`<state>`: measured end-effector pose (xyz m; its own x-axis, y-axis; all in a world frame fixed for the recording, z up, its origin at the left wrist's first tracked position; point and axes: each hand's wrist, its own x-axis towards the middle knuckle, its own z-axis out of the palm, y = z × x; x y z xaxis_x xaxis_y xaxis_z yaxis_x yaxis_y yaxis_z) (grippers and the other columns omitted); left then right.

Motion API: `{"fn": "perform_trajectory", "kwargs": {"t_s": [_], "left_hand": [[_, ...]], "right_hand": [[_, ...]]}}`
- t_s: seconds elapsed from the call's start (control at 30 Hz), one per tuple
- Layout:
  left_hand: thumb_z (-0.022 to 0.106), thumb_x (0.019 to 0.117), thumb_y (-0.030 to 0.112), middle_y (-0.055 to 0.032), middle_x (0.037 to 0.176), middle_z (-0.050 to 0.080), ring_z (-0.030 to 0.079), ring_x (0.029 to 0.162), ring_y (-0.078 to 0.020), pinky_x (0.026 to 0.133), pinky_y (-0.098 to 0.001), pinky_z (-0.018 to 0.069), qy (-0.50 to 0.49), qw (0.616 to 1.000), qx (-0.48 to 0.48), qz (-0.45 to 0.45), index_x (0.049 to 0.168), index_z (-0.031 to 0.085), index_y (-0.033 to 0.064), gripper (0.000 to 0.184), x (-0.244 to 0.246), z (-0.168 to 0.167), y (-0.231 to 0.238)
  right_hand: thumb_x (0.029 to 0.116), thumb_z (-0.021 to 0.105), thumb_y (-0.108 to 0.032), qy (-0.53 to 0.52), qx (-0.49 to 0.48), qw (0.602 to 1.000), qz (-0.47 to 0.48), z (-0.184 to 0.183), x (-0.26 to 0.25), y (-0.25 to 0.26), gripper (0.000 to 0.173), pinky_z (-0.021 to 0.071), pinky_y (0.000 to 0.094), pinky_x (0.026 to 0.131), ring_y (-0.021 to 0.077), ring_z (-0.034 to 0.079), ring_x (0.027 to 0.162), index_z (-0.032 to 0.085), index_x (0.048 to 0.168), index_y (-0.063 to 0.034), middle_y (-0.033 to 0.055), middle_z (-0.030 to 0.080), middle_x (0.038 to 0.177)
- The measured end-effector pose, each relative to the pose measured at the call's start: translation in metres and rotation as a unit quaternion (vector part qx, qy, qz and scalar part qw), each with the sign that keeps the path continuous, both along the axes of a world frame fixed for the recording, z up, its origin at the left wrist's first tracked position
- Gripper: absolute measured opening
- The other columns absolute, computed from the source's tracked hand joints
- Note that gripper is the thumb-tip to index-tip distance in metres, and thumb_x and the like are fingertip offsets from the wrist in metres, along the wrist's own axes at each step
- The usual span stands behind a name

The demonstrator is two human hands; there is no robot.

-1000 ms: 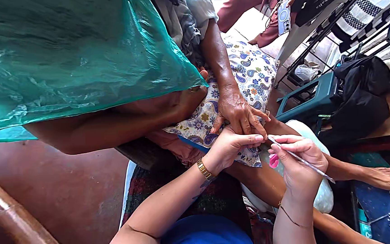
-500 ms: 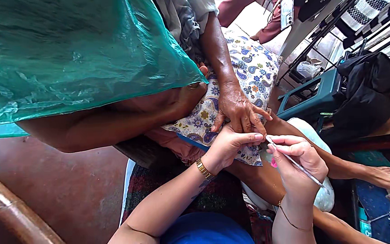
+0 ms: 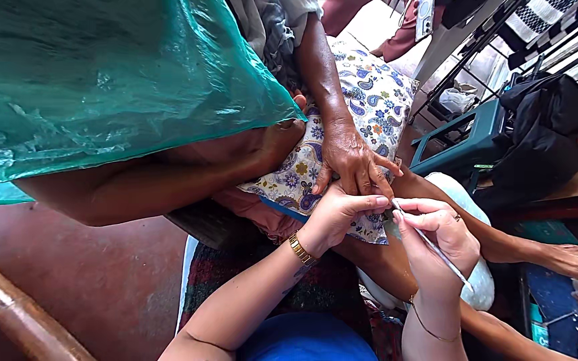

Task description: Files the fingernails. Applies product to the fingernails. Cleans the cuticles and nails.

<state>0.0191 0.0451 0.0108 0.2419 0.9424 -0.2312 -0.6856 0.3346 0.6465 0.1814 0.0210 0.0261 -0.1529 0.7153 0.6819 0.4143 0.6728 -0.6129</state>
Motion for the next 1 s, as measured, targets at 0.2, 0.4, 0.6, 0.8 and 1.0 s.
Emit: {"fn": "perform_trajectory", "kwargs": {"t_s": [0.2,0.4,0.6,0.8,1.0], "left_hand": [[0.065,0.0866,-0.017,-0.0113,0.082,0.073,0.072,0.074,-0.0144,0.078,-0.0267,0.061,0.001,1.0,-0.002,-0.004,0.092,0.066,-0.0033,0.014,-0.0007,-0.0005,0.0006],[0.065,0.0862,-0.017,-0.0117,0.082,0.073,0.072,0.074,-0.0149,0.078,-0.0271,0.0613,-0.001,1.0,-0.004,0.0,0.092,0.067,-0.0038,0.015,-0.0005,-0.0004,-0.0003],[0.065,0.086,-0.017,-0.0115,0.081,0.073,0.072,0.074,-0.0147,0.077,-0.0269,0.0612,0.0,1.0,0.0,-0.002,0.092,0.066,-0.0037,0.015,-0.0011,-0.0004,-0.0004],[0.065,0.0865,-0.017,-0.012,0.082,0.073,0.073,0.075,-0.0152,0.078,-0.0273,0.0613,0.0,1.0,0.002,-0.005,0.092,0.066,-0.0037,0.014,-0.0012,-0.001,-0.0002],[0.064,0.0871,-0.017,-0.0118,0.084,0.072,0.072,0.075,-0.0152,0.078,-0.0275,0.0613,0.003,1.0,-0.001,-0.008,0.097,0.066,-0.0045,0.016,-0.0007,-0.0023,0.0001]], "right_hand": [[0.0835,0.071,0.004,-0.011,0.016,1.0,-0.012,-0.0014,-0.0026,-0.0012,0.009,0.06,0.019,0.081,0.0113,0.072,0.096,0.066,0.079,-0.0022,0.0099,0.074,0.096],[0.0837,0.071,0.004,-0.007,0.011,1.0,-0.007,-0.0018,-0.0014,-0.0023,0.01,0.0606,0.0198,0.081,0.0116,0.072,0.096,0.065,0.08,-0.0029,0.0098,0.074,0.096],[0.0837,0.071,0.004,-0.005,0.008,1.0,-0.006,-0.0019,-0.0005,-0.003,0.011,0.0614,0.0212,0.082,0.0128,0.073,0.097,0.065,0.08,-0.0036,0.0096,0.074,0.097],[0.0837,0.071,0.004,0.002,0.008,1.0,-0.005,-0.0038,-0.001,-0.0022,0.011,0.0618,0.0214,0.081,0.0129,0.073,0.096,0.065,0.08,-0.0039,0.0094,0.074,0.098],[0.0834,0.072,0.004,0.006,0.012,1.0,-0.005,-0.0061,-0.0011,-0.0014,0.01,0.0608,0.0203,0.081,0.0121,0.072,0.095,0.065,0.08,-0.0031,0.0096,0.074,0.097]]}}
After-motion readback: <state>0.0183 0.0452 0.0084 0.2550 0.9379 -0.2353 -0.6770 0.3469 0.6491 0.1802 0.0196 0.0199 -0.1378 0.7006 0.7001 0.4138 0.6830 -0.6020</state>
